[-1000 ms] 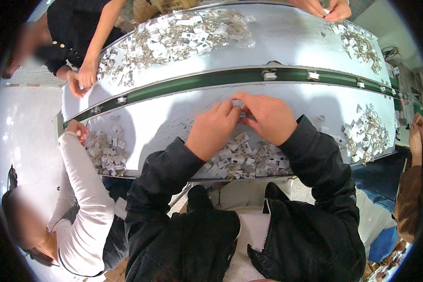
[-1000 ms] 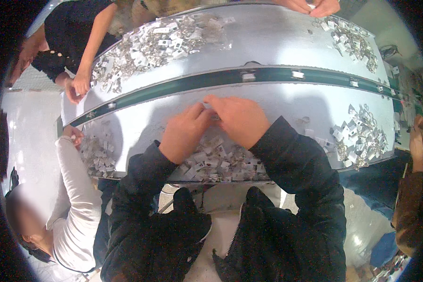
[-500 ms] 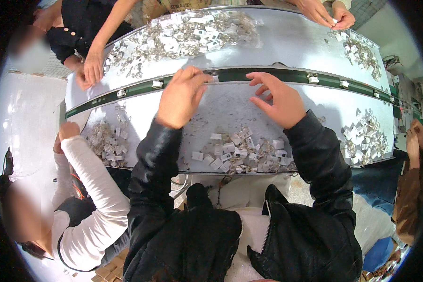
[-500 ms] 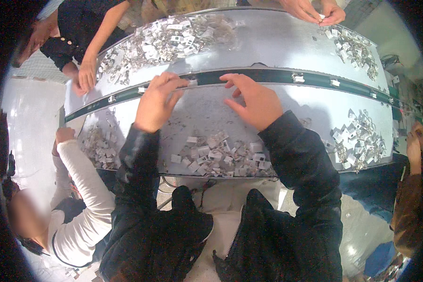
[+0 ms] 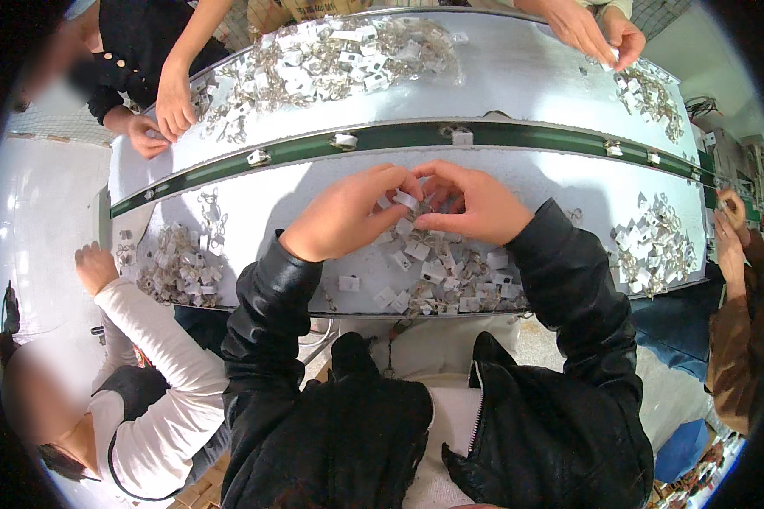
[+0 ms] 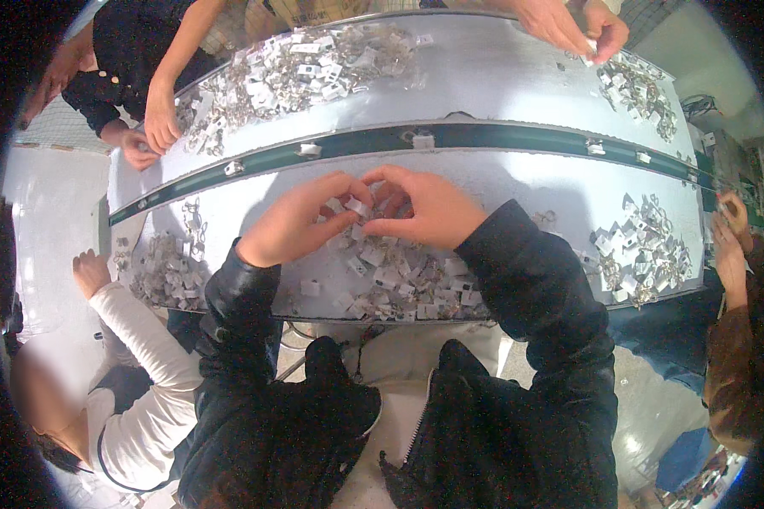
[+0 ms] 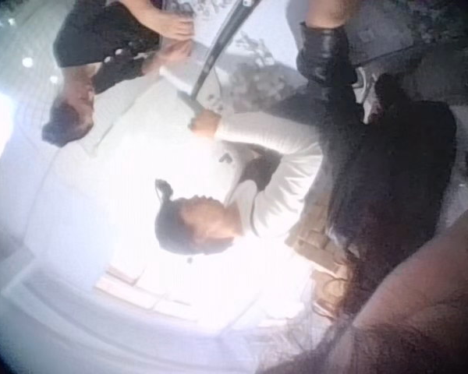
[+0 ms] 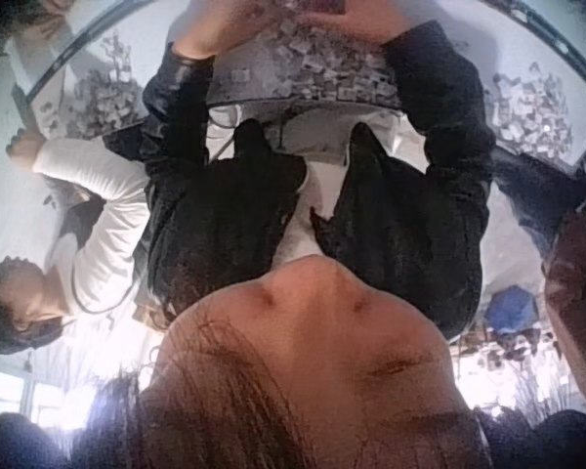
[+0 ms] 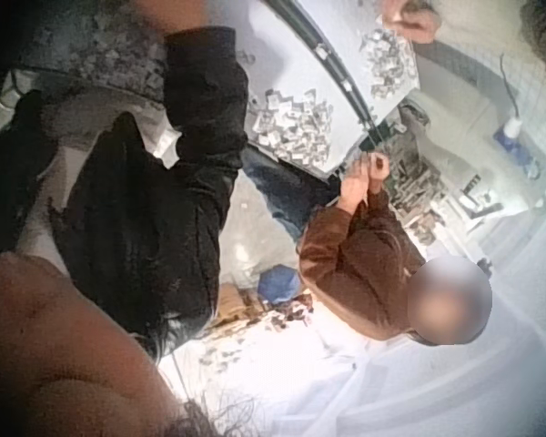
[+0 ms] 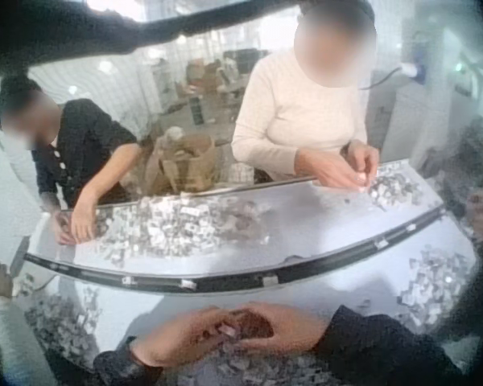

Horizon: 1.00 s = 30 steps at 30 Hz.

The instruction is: The person repeatedly picks small white rectangular components from a pile on the table and places them onto a green strip on the table. They continue this pick-and-place cycle throughout the clip, handling the components one at a time with both hands.

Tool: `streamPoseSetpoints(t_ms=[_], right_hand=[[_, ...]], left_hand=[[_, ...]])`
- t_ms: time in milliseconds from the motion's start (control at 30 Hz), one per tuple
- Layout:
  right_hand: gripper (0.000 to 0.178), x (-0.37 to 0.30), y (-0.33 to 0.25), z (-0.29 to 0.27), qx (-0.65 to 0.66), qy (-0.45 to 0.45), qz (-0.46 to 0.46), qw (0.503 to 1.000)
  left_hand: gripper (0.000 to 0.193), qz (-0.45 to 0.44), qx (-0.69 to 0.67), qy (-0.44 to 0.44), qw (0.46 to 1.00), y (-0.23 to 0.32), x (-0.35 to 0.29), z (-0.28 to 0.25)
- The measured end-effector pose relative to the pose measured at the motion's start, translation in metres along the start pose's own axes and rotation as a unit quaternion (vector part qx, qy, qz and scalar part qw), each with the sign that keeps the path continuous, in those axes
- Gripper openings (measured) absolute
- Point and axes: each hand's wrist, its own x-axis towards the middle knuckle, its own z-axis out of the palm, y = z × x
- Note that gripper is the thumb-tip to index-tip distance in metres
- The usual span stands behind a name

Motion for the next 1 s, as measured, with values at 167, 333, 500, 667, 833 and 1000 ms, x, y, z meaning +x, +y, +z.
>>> streamPoseSetpoints(t_ms=[167, 333, 500, 667, 833, 1000], right_hand=[[0.025, -0.001, 0.003, -0.012, 0.009, -0.044, 0.041, 0.998], [0.021, -0.005, -0.005, -0.028, -0.020, -0.029, 0.025, 0.999], [0.024, -0.011, -0.015, -0.035, -0.007, -0.153, 0.060, 0.986], [0.022, -0.012, -0.017, -0.038, -0.090, -0.098, 0.041, 0.990], [0.027, -0.018, -0.025, -0.047, -0.155, -0.286, 0.122, 0.938], [0.032, -0.018, -0.029, -0.030, -0.085, 0.027, -0.019, 0.996]], left_hand=[[0.022, -0.092, -0.239, -0.086, 0.963, -0.014, 0.008, -0.010], [0.025, -0.061, -0.180, -0.122, 0.974, -0.019, 0.003, -0.014], [0.032, -0.102, -0.256, -0.127, 0.953, -0.017, 0.000, -0.012], [0.038, -0.038, -0.388, -0.110, 0.914, -0.021, 0.003, -0.017], [0.035, -0.088, -0.463, -0.041, 0.881, -0.016, 0.003, -0.015], [0.028, -0.085, -0.401, -0.034, 0.912, -0.017, 0.009, -0.002]])
